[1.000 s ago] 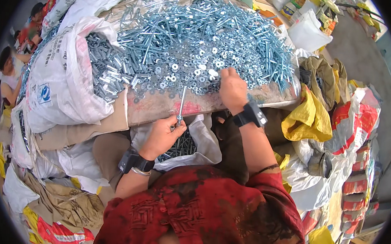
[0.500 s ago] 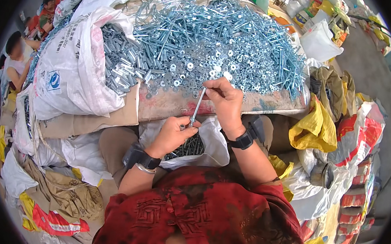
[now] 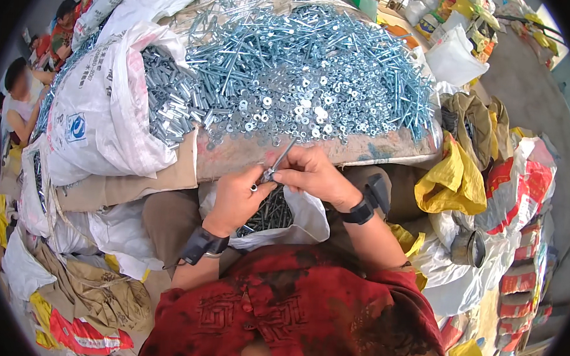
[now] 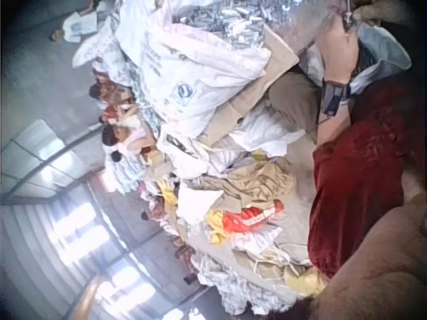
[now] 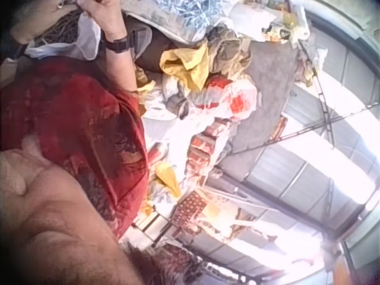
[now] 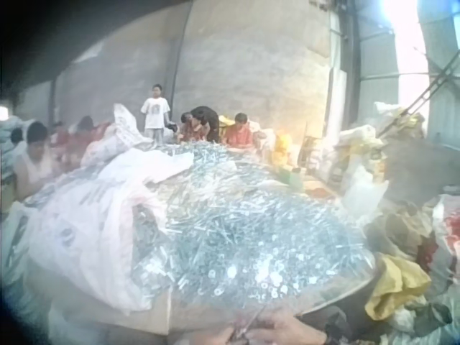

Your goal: Assembling washers and nuts onto metal bolts.

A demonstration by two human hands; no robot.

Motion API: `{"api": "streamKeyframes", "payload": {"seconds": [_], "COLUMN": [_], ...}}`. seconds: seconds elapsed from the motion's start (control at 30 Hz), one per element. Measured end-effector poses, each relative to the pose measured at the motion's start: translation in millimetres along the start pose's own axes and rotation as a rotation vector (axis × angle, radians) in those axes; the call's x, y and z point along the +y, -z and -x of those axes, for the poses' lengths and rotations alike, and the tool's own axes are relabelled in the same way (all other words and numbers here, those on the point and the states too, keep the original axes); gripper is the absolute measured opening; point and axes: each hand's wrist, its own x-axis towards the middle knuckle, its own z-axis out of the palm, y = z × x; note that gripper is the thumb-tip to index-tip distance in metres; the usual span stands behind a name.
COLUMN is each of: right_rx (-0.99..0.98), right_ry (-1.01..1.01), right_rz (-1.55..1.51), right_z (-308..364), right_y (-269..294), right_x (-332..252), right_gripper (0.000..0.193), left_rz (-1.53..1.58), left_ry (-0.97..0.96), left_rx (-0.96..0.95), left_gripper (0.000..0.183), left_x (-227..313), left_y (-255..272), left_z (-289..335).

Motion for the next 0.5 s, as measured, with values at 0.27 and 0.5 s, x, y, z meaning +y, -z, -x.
{"api": "streamKeyframes", "payload": {"seconds": [0.27,0.5], "right_rx": [0.077,0.305], "right_ry": [0.195,0.316], "right_rz": [-0.134,0.236], "right_z": [-39,-29], "right_y": [-38,-46], "right_x": [22,9], "right_gripper": [0.025,0.015], "left_rz": [0.343,0.236], "left_ry": [0.087,-0.023], "left_rx": [0.206,0.246], "left_gripper": [0.012,0.015], "left_x": [-1,-4], "left_y": [5,4], "left_z": [-3,-4]}}
